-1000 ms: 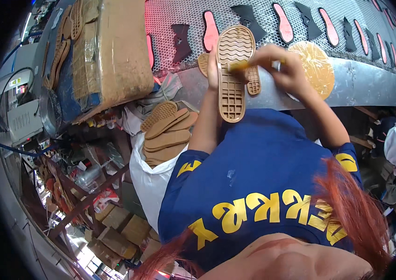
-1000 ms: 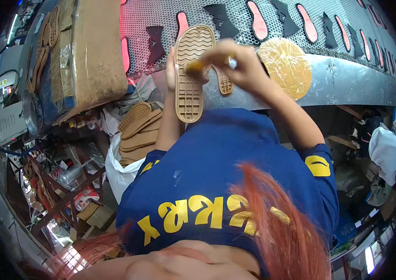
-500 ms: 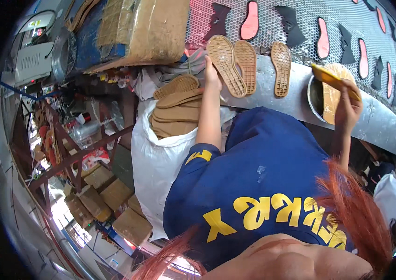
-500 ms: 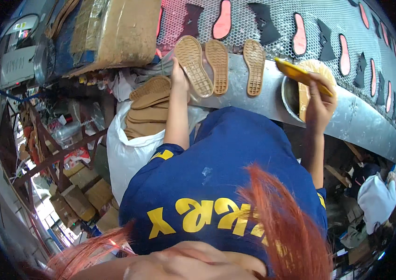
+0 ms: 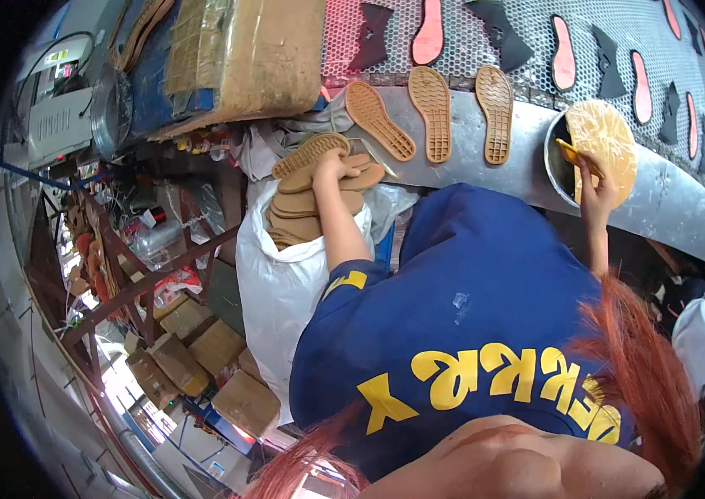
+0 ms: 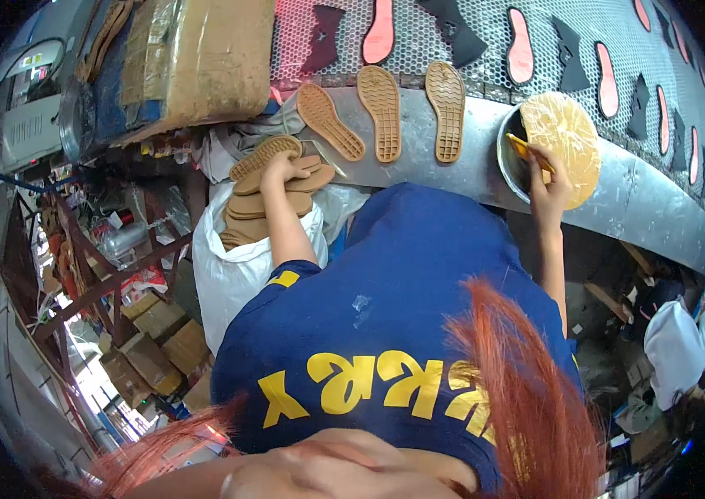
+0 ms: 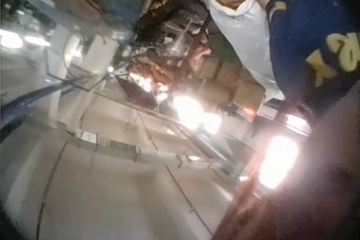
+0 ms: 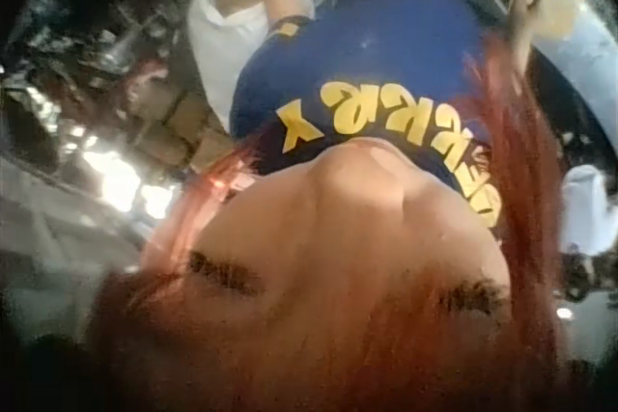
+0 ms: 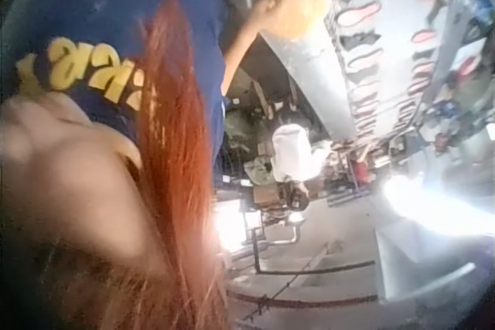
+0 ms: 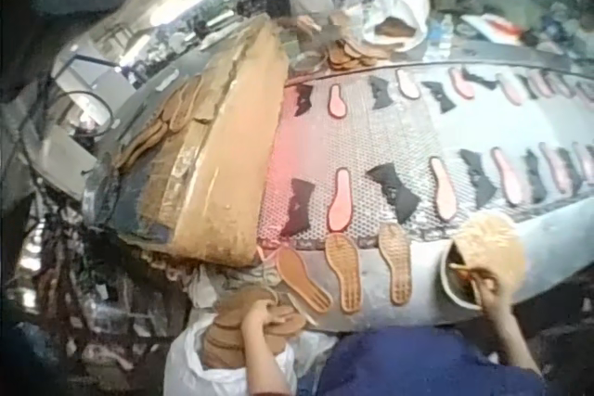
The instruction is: The person repeatedly picks up brown shoe soles from a white sack and applies a yellowish adhesive to the textured bottom using a yellow plastic scraper. They dip the scraper into a metal bowl to reload adhesive, spread it across the sole, and place the treated sole onto a perforated metal table. The process is repeated for multiple soles throughout the clip.
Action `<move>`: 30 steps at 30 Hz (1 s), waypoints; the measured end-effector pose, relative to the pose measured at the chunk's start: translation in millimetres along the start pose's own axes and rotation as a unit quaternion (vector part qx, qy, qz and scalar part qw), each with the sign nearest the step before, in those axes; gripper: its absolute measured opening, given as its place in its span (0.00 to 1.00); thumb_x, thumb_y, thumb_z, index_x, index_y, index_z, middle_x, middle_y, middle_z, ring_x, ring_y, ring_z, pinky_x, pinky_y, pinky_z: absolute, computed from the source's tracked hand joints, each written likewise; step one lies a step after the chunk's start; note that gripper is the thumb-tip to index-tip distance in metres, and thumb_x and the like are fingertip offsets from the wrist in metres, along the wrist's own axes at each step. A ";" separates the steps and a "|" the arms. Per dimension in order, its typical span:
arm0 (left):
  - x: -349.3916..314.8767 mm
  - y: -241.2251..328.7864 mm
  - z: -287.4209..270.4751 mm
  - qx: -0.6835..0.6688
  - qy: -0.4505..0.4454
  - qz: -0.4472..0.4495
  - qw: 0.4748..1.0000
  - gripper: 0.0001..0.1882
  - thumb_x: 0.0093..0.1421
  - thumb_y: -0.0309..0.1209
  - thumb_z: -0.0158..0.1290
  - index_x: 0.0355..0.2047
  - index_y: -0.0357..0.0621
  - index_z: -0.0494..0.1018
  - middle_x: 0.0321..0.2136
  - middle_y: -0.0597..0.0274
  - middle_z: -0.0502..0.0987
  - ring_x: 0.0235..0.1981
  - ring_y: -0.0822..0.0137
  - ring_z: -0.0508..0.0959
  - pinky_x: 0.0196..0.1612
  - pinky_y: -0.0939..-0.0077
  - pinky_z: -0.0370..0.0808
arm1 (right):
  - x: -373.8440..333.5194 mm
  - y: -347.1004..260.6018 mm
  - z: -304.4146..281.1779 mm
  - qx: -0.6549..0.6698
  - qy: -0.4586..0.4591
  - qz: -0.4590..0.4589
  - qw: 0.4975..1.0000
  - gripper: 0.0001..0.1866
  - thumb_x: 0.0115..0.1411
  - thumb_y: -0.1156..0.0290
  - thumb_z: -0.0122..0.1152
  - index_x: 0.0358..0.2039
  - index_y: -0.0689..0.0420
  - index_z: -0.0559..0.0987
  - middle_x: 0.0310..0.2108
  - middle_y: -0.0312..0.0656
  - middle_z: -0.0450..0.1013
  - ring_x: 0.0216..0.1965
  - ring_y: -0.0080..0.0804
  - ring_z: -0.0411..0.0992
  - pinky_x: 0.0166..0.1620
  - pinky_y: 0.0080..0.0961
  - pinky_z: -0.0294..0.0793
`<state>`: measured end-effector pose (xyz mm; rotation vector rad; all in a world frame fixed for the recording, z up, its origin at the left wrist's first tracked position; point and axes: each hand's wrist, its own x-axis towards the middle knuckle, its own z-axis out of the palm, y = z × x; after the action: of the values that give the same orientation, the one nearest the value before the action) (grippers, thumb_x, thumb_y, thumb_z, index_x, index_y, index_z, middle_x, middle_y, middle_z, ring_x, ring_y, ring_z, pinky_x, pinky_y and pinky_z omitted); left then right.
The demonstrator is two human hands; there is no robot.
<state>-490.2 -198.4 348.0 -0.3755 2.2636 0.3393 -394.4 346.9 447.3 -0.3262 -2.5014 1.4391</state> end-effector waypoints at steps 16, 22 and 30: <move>-125.0 155.0 -86.2 -0.675 0.262 0.257 0.640 0.20 0.55 0.16 0.48 0.50 0.34 0.67 0.46 0.46 0.74 0.45 0.54 0.77 0.49 0.61 0.77 | -17.8 70.5 31.2 -0.187 0.006 -0.014 0.982 0.09 0.60 0.76 0.55 0.40 0.56 0.80 0.32 0.49 0.74 0.33 0.47 0.74 0.39 0.37 0.73; -74.1 160.6 -18.3 -0.940 -0.196 0.079 0.268 0.19 0.57 0.15 0.44 0.49 0.17 0.62 0.50 0.36 0.69 0.55 0.45 0.71 0.57 0.61 0.75 | -25.8 67.8 35.5 -0.096 0.053 0.029 0.994 0.10 0.61 0.73 0.56 0.42 0.55 0.80 0.31 0.45 0.75 0.30 0.38 0.75 0.34 0.29 0.73; -127.6 231.9 24.0 -0.834 -0.404 0.165 0.336 0.24 0.56 0.14 0.47 0.55 0.30 0.60 0.48 0.42 0.72 0.51 0.54 0.75 0.53 0.63 0.78 | -5.0 89.7 5.9 0.581 0.101 0.271 0.761 0.15 0.63 0.74 0.53 0.49 0.68 0.73 0.36 0.45 0.73 0.30 0.28 0.71 0.36 0.20 0.73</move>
<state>-479.3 43.7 457.0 -0.4690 0.1339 2.3774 -384.9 384.6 366.1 -0.8761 -0.9484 2.6244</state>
